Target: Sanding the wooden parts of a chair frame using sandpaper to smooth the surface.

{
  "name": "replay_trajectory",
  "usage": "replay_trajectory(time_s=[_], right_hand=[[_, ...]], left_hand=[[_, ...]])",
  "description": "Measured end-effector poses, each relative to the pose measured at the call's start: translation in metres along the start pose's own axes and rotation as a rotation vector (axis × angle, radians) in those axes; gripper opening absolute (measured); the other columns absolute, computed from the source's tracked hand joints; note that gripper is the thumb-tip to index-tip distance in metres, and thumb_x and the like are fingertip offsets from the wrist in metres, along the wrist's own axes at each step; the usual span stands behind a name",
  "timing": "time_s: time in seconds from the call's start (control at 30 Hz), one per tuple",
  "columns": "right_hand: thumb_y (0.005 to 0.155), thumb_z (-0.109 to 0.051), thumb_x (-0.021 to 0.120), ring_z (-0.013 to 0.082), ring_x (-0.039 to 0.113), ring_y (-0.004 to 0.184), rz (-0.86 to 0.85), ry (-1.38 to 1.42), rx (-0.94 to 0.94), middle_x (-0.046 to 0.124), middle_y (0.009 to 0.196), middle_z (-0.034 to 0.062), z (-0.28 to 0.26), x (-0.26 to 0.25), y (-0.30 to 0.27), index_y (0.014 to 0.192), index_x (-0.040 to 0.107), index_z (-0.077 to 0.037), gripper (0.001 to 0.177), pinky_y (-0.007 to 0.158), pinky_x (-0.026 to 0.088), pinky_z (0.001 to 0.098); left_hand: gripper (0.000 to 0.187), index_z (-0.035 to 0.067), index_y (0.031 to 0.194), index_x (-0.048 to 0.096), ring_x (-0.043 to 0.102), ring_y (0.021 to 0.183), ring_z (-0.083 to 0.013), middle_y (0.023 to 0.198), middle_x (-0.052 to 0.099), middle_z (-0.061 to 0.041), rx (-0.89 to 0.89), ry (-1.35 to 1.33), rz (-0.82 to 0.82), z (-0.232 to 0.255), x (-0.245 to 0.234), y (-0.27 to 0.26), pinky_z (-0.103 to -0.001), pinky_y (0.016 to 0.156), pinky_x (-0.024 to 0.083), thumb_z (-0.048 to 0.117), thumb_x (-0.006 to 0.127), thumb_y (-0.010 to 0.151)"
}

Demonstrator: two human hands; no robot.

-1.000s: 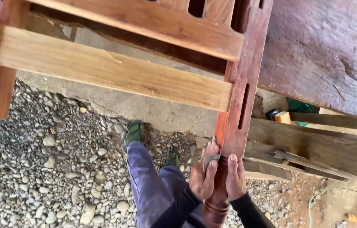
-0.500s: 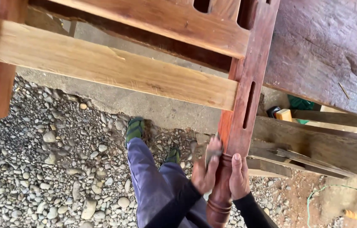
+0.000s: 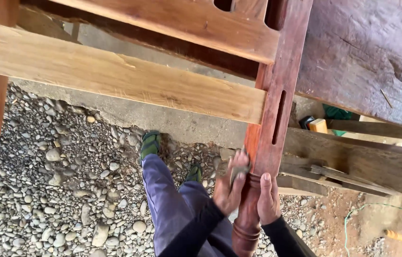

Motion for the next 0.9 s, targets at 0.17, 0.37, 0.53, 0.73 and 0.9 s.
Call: replay_trajectory(time_s=[0.17, 0.37, 0.53, 0.73, 0.9], right_hand=[[0.109, -0.043, 0.036, 0.0209, 0.053, 0.129, 0.018, 0.006, 0.062, 0.057, 0.143, 0.0134, 0.019, -0.009, 0.002, 0.151, 0.044, 0.002, 0.062, 0.111, 0.04, 0.0336], [0.11, -0.043, 0.034, 0.02, 0.052, 0.13, -0.004, 0.08, 0.01, 0.055, 0.144, 0.0131, 0.013, -0.005, 0.01, 0.15, 0.042, 0.004, 0.063, 0.111, 0.04, 0.0331], [0.11, -0.043, 0.033, 0.02, 0.051, 0.13, 0.005, 0.086, 0.045, 0.055, 0.144, 0.0139, 0.023, -0.011, 0.002, 0.15, 0.042, 0.005, 0.064, 0.111, 0.039, 0.033], [0.113, -0.045, 0.031, 0.021, 0.051, 0.122, 0.001, 0.063, 0.079, 0.056, 0.137, 0.0165, 0.048, -0.019, 0.002, 0.152, 0.043, 0.007, 0.066, 0.103, 0.041, 0.0333], [0.109, -0.044, 0.027, 0.0216, 0.054, 0.133, -0.083, 0.319, 0.134, 0.055, 0.147, 0.0131, 0.017, 0.002, 0.003, 0.153, 0.039, 0.003, 0.066, 0.11, 0.043, 0.0342]], left_hand=[[0.039, -0.007, 0.142, 0.054, 0.054, 0.143, -0.0395, 0.145, 0.061, -0.027, -0.149, -0.06, 0.055, -0.019, 0.008, 0.074, -0.044, 0.123, 0.033, 0.011, 0.042, 0.109], [0.044, -0.012, 0.145, 0.049, 0.04, 0.152, -0.0461, 0.154, 0.047, -0.033, -0.025, -0.028, 0.015, 0.032, -0.001, 0.014, -0.048, 0.127, 0.027, 0.013, 0.042, 0.108], [0.038, -0.008, 0.138, 0.057, 0.041, 0.154, -0.0464, 0.155, 0.051, -0.032, -0.009, 0.061, -0.01, -0.002, 0.014, 0.035, -0.05, 0.13, 0.029, 0.012, 0.043, 0.109], [0.037, -0.006, 0.139, 0.056, 0.041, 0.153, -0.0425, 0.154, 0.051, -0.03, -0.024, 0.031, 0.056, 0.038, 0.008, 0.034, -0.05, 0.126, 0.033, 0.011, 0.045, 0.108], [0.042, -0.004, 0.145, 0.055, 0.046, 0.15, -0.0387, 0.155, 0.052, -0.025, 0.01, 0.337, 0.024, 0.03, 0.028, 0.031, -0.053, 0.127, 0.031, 0.011, 0.05, 0.106]])
Point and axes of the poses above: each hand's wrist, its own y-axis towards the middle knuckle, its own x-axis out of the palm, z = x × y, the point moved 6 cm from there along y, towards the middle knuckle
